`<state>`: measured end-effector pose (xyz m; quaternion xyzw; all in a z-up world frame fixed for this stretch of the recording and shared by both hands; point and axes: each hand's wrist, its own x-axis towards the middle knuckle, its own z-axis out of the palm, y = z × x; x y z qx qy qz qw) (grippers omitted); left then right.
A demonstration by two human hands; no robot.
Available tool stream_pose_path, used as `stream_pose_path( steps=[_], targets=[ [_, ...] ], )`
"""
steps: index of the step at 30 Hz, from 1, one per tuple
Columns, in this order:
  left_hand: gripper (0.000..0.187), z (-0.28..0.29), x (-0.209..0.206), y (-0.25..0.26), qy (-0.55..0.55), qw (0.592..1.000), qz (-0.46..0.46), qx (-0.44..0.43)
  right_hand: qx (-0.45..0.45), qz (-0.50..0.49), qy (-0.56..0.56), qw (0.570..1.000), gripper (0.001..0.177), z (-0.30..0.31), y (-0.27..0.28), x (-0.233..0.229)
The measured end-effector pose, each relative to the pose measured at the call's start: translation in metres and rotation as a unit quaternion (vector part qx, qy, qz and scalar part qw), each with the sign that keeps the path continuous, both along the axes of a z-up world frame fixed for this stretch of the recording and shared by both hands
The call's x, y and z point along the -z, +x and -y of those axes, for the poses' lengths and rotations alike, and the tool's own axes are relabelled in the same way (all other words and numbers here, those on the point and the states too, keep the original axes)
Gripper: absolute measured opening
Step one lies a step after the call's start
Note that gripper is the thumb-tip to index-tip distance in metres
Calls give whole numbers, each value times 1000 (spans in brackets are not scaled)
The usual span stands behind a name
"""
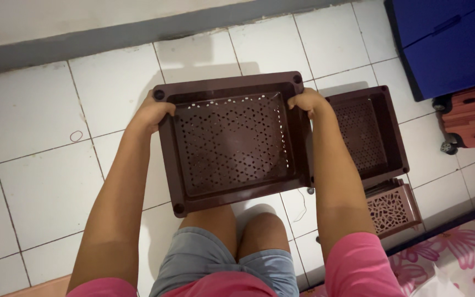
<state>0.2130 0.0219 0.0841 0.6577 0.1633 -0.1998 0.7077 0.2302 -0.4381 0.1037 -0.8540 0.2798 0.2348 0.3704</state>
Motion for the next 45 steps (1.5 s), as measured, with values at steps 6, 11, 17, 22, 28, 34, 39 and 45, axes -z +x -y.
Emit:
stream_pose_path(
  steps=[6, 11, 17, 22, 28, 34, 39, 45],
  targets=[
    [67, 1, 2, 3, 36, 999, 5, 5, 6, -24, -16, 1000, 42, 3, 2, -1],
    [66, -4, 3, 5, 28, 1000, -10, 1, -6, -31, -14, 999, 40, 10, 8, 7],
    [69, -8, 8, 9, 47, 999, -22, 13, -39, 26, 18, 999, 54, 7, -3, 13],
    [62, 0, 11, 14, 69, 997, -7, 33, 4, 6, 45, 999, 59, 0, -68, -10],
    [62, -2, 12, 20, 80, 996, -22, 30, -26, -3, 19, 999, 58, 6, -158, -18],
    [66, 1, 14, 20, -3, 999, -1, 32, -65, 20, -84, 994, 51, 4, -206, -6],
    [67, 3, 13, 19, -13, 1000, 0, 3, -50, 15, -98, 994, 47, 4, -203, -10],
    [66, 3, 16, 19, 10, 1000, -6, -6, -48, 41, -98, 993, 46, 6, -204, -6]
  ],
)
